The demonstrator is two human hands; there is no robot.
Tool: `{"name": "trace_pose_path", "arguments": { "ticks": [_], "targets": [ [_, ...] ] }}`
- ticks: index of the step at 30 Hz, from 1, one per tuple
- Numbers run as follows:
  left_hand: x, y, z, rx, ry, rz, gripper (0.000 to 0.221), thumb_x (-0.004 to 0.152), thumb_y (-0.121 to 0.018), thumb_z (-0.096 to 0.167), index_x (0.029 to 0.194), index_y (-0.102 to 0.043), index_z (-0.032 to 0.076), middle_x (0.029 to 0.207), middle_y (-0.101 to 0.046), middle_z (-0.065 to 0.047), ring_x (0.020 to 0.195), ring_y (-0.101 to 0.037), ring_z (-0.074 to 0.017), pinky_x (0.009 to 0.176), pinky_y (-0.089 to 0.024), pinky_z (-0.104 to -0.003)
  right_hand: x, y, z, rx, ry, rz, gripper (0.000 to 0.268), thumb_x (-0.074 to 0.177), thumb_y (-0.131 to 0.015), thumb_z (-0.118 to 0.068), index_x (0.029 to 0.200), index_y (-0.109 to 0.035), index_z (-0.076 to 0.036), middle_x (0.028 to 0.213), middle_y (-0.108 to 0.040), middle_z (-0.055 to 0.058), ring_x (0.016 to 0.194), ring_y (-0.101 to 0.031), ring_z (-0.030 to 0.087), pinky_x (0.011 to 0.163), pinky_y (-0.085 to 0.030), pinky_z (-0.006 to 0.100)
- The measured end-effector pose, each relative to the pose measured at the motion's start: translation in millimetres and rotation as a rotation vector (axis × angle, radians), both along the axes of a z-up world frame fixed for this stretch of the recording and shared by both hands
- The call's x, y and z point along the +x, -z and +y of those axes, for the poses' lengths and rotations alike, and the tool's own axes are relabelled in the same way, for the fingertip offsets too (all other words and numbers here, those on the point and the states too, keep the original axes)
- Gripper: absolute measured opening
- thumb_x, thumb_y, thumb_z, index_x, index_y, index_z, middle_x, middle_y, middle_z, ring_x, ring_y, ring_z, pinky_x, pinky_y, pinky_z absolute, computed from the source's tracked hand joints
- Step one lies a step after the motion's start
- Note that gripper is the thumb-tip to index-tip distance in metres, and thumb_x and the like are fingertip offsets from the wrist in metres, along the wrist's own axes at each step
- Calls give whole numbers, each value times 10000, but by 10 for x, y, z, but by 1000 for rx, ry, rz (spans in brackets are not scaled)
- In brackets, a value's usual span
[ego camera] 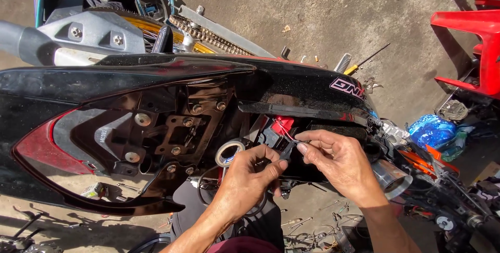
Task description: Wrapping electrical tape around wire connectors and exposed wires on a motorcycle's electrical system to secure and insulate them.
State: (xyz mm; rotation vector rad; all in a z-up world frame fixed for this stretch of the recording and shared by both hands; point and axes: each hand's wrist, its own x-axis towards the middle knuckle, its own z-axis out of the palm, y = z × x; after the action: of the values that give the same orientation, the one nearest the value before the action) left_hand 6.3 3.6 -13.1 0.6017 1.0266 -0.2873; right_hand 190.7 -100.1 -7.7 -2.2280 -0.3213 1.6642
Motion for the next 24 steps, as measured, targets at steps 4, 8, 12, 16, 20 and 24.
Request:
{"name": "trace_pose_path", "arguments": {
  "ticks": [4, 8, 12, 16, 20, 24],
  "targets": [
    [-51, 121, -74, -266, -163, 78, 144, 980, -747, 125, 929, -675, 11, 537, -562, -66, 332, -448, -101, 322, -297, -228, -87, -115, 52, 29, -137, -153, 236, 916, -710, -266, 1076, -832, -143, 767, -834, -1, 749, -790, 68, 678, -590, 235],
    [20, 112, 38, -274, -252, 71, 111, 946, -765, 99, 975, -709, 7, 518, -415, 27, 397, -356, -71, 363, -276, -229, -207, -42, -118, 151, -254, -364, 209, 937, -691, -295, 1070, -804, -182, 887, -798, -30, 672, -606, 121, 582, -490, 328],
    [275, 70, 329, -114, -111, 3, 351, 911, -730, 148, 1234, -775, 19, 513, -508, -16, 424, -333, -65, 406, -237, -220, -327, 82, -251, 556, -432, -614, 105, 940, -683, -33, 1038, -711, -9, 926, -751, 88, 780, -724, 185, 747, -617, 299],
    [428, 211, 318, 110, 111, -67, 366, 968, -637, 202, 1280, -763, 60, 575, -570, -7, 467, -449, -76, 437, -402, -219, -391, 104, -283, 647, -488, -766, 61, 934, -704, -1, 990, -684, -15, 901, -728, 83, 752, -701, 195, 751, -592, 306],
    [428, 247, 292, 88, 78, -57, 349, 999, -620, 229, 1263, -747, 40, 583, -583, -9, 464, -441, -84, 440, -385, -229, -349, 105, -273, 596, -420, -715, 110, 937, -718, -62, 1044, -707, -40, 890, -742, 50, 690, -670, 145, 640, -571, 265],
    [453, 302, 223, 175, -2, -131, 220, 1008, -635, 214, 931, -730, 31, 675, -653, -35, 560, -582, -103, 516, -457, -255, -368, 132, -291, 594, -441, -809, 164, 896, -782, -60, 1021, -678, -82, 697, -626, -9, 541, -566, 95, 520, -504, 249]
  ]
}}
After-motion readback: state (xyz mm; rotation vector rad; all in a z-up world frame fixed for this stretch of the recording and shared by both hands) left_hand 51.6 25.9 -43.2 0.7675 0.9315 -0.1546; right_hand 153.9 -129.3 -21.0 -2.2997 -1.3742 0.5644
